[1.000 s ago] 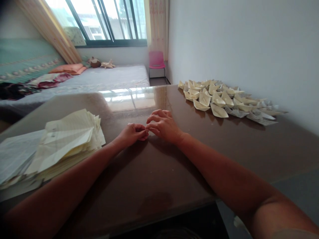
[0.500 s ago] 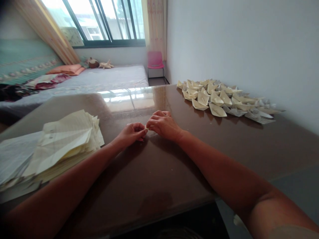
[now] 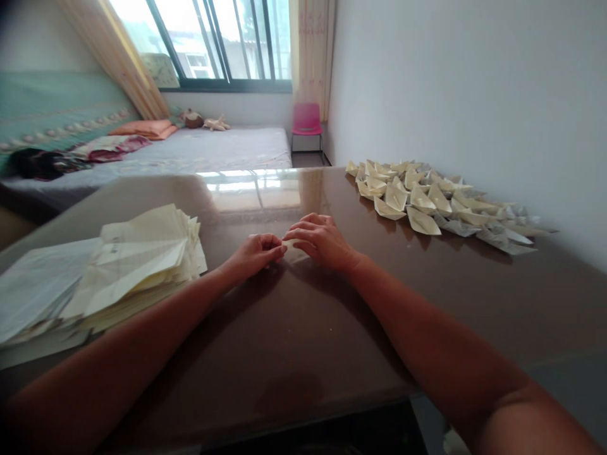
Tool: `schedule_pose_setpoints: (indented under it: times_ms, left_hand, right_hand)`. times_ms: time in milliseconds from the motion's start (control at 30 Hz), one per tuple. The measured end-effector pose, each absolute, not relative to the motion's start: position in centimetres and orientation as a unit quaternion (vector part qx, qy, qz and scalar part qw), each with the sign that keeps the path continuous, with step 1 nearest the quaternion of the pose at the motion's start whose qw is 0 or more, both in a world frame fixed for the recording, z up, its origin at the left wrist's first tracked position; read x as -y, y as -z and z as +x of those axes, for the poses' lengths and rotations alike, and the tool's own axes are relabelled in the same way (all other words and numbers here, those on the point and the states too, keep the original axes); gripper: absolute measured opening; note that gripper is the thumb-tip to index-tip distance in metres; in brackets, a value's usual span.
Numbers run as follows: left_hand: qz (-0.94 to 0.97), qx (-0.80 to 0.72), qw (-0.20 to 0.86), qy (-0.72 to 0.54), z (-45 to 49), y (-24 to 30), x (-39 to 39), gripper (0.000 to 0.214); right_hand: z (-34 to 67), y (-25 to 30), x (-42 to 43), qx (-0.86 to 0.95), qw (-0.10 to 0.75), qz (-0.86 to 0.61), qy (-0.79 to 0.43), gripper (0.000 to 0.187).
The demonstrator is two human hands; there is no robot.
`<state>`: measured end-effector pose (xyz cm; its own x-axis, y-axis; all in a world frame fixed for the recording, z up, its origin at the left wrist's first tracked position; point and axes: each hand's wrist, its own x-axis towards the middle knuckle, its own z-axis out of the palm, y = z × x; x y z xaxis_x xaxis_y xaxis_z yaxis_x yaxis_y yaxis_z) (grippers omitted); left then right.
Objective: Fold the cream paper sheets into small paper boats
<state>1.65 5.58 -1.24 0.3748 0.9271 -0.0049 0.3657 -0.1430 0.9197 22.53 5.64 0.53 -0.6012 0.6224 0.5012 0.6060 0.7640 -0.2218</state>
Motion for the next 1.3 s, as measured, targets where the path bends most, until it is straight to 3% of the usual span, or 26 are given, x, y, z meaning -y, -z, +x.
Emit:
schedule_pose_setpoints:
  times_ms: [300, 567, 733, 1033, 1300]
  left_hand:
    - [0.723, -0.474, 0.403, -0.3, 1.7, 1.3, -5.7, 0.027]
    - [0.759, -0.431, 0.384, -0.3, 1.8, 1.2, -5.5, 0.025]
    - [0.754, -0.425, 0.369, -0.337, 2.1, 1.3, -5.2, 0.019]
    - [0.545, -0.429, 0.573, -0.437, 2.6, 1.2, -4.8, 0.028]
    - [0.545, -0.398, 0.589, -0.445, 2.5, 1.1, -4.7, 0.027]
  right_hand:
    - [22.6, -0.2, -6.1, 0.904, 0.26, -0.34, -0.016, 0.023]
    - [23.3, -0.1, -6.8, 0.84, 0.314, -0.349, -0.272, 0.022]
    - [23.0, 0.1, -6.9, 0.789, 0.341, -0.396, -0.322, 0.019]
    - [22.5, -0.1, -6.0, 0.838, 0.305, -0.38, -0.244, 0.02]
    - [23.4, -0.4, -6.5, 0.838, 0.248, -0.39, -0.289, 0.028]
